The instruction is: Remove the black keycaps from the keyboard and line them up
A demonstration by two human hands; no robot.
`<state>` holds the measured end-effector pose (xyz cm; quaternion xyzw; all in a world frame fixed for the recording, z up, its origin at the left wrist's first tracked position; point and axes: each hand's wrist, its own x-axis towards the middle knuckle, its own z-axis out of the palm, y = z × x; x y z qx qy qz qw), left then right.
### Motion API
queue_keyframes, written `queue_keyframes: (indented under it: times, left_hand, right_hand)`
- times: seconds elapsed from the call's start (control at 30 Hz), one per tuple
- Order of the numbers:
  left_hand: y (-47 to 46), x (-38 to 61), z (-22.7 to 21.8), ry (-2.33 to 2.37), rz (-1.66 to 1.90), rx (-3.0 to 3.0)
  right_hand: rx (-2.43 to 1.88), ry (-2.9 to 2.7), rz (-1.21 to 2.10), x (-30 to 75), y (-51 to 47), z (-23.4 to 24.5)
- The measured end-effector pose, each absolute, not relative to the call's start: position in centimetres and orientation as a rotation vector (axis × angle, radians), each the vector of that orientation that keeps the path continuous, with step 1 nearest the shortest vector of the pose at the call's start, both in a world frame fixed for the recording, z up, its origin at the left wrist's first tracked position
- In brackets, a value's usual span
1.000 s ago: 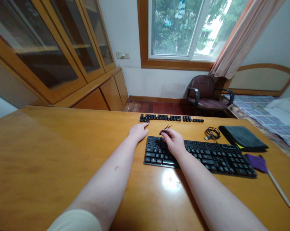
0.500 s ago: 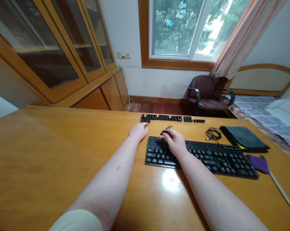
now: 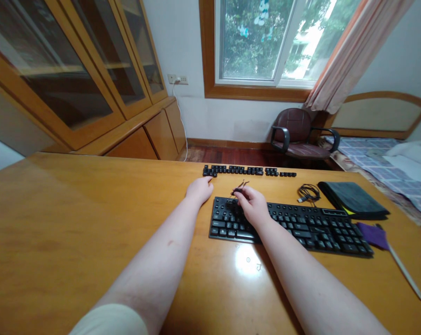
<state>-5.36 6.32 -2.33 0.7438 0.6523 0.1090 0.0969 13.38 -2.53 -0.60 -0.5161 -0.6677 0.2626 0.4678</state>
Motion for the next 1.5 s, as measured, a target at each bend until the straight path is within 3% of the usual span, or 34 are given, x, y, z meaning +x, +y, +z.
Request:
queue_keyframes:
  times: [1.5]
  left_hand:
    - [6.27, -5.08, -2.27, 1.881, 0.268, 2.246]
  right_hand:
    - [-1.251, -1.632, 0.63, 13.3, -2.51, -0.74]
